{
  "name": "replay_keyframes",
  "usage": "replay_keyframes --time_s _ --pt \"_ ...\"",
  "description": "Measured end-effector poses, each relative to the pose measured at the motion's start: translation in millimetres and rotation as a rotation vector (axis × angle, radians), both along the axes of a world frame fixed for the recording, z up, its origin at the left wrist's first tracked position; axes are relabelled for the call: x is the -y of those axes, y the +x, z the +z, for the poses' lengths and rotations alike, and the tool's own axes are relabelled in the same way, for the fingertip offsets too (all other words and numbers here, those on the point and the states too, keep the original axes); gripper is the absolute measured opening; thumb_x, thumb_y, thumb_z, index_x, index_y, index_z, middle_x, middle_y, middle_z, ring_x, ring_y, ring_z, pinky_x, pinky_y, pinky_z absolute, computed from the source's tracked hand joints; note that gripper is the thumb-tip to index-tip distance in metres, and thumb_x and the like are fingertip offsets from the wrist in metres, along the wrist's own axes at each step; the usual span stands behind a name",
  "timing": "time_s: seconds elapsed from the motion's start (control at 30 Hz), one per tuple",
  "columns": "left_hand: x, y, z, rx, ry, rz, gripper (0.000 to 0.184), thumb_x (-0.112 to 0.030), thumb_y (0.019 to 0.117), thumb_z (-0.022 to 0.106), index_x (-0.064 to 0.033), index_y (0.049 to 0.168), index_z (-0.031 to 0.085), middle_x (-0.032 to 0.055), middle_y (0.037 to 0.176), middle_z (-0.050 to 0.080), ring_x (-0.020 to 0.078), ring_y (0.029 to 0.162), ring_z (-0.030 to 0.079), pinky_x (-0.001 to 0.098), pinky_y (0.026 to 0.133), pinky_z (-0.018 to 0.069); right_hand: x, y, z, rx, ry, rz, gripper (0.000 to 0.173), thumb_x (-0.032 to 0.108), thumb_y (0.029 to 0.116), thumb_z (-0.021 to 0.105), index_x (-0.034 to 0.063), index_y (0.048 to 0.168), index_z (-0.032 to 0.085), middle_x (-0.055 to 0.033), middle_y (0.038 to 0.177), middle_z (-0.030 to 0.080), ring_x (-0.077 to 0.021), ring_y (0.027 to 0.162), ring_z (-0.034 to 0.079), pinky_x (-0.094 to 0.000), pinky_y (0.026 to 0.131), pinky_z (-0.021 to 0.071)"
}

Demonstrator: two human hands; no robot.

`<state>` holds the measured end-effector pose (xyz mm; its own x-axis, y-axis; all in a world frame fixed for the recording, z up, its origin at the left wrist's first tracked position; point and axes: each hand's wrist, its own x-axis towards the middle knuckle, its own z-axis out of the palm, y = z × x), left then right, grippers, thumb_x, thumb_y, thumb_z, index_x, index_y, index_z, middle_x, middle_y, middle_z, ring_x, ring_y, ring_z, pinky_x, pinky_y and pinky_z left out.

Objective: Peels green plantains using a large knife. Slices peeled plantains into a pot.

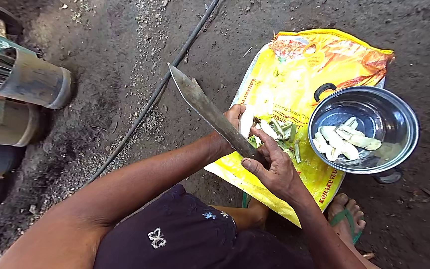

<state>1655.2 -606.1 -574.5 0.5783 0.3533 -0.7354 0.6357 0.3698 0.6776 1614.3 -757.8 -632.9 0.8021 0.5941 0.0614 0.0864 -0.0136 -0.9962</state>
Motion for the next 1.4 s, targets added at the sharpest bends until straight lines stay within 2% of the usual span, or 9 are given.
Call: replay_keyframes --time_s 0.3,0.53,0.7,0.8,0.83,1.0,1.1,1.3,1.4 --pt "-3 -1 -8 0.058 -0.003 -0.005 0.032 -0.028 0.1115 0.027 -0.0094 0.109 0.053 0.0029 0.076 0.057 0.0085 0.059 0.058 0.0204 0.055 0.0507 -3 -2 -6 -0.025 0.029 -0.009 0.064 0.036 0.098 0.065 0.0025 0.149 0.046 0.0014 0.081 0.066 0.0004 0.07 0.061 -0.0171 0.068 0.053" --pt "-1 2 -3 0.002 0.045 -0.011 0.031 -0.026 0.1115 0.029 -0.0088 0.11 0.054 0.0029 0.076 0.056 0.0076 0.058 0.057 0.0192 0.054 0.0503 -8 -6 -5 -0.025 0.041 -0.056 0.062 0.033 0.0972 0.066 0.0037 0.149 0.048 0.0029 0.077 0.062 0.0014 0.064 0.055 -0.0154 0.063 0.0492" --pt "0 -4 -9 0.142 -0.004 -0.008 0.029 -0.026 0.1118 0.026 -0.0116 0.109 0.051 0.0006 0.072 0.056 0.007 0.057 0.057 0.0187 0.054 0.0498 -12 -11 -1 0.017 0.046 -0.133 0.061 0.03 0.0963 0.068 0.0002 0.146 0.05 0.0014 0.078 0.063 0.0017 0.062 0.054 -0.014 0.06 0.0476" --pt "-1 -1 -9 0.098 0.036 0.004 0.028 -0.024 0.1119 0.026 -0.0117 0.111 0.051 0.0009 0.074 0.055 0.0078 0.057 0.057 0.0201 0.055 0.0508 -14 -14 -2 0.04 0.042 -0.17 0.058 0.028 0.0959 0.067 -0.0011 0.144 0.052 0.0013 0.075 0.061 0.0011 0.06 0.051 -0.0148 0.058 0.0458" --pt "-2 2 -11 0.07 0.055 0.004 0.027 -0.023 0.1116 0.027 -0.0114 0.11 0.051 0.0007 0.074 0.054 0.0076 0.057 0.056 0.0203 0.055 0.0503 -15 -14 -1 0.028 0.035 -0.171 0.058 0.028 0.0959 0.067 -0.0006 0.144 0.052 0.0016 0.075 0.061 0.0009 0.06 0.051 -0.0152 0.058 0.0457" --pt "0 -9 -24 0.212 0.015 0.1 0.027 -0.027 0.1098 0.033 -0.013 0.097 0.052 -0.0007 0.07 0.055 0.0057 0.054 0.056 0.0176 0.05 0.0486 -16 -17 3 -0.037 0.038 -0.168 0.058 0.027 0.0957 0.068 0.0013 0.145 0.052 0.0014 0.073 0.059 -0.0002 0.059 0.05 -0.0162 0.057 0.0457" --pt "2 -10 -22 0.195 0.021 0.142 0.026 -0.028 0.1101 0.033 -0.0133 0.099 0.052 0.0004 0.072 0.055 0.0068 0.055 0.057 0.0185 0.051 0.0495 -17 -19 4 -0.042 0.036 -0.186 0.056 0.027 0.0953 0.068 0.0016 0.143 0.054 0.0005 0.074 0.061 -0.0017 0.059 0.052 -0.0179 0.057 0.0465" --pt "3 -15 -21 0.195 0.024 0.106 0.028 -0.027 0.1101 0.032 -0.0149 0.094 0.051 -0.0023 0.066 0.054 0.0053 0.053 0.055 0.0172 0.049 0.0478 -19 -21 8 -0.034 0.028 -0.224 0.051 0.026 0.0946 0.069 0.0017 0.138 0.059 -0.0044 0.079 0.064 -0.0075 0.064 0.057 -0.0246 0.061 0.0506" --pt "14 -28 -18 0.274 0.088 0.097 0.026 -0.022 0.1094 0.035 -0.0148 0.094 0.054 -0.0022 0.072 0.058 0.0055 0.061 0.059 0.019 0.057 0.0514 -14 -14 6 -0.098 0.021 -0.209 0.045 0.028 0.0969 0.066 0.0053 0.135 0.06 -0.0028 0.08 0.065 -0.0073 0.066 0.059 -0.0256 0.061 0.051"
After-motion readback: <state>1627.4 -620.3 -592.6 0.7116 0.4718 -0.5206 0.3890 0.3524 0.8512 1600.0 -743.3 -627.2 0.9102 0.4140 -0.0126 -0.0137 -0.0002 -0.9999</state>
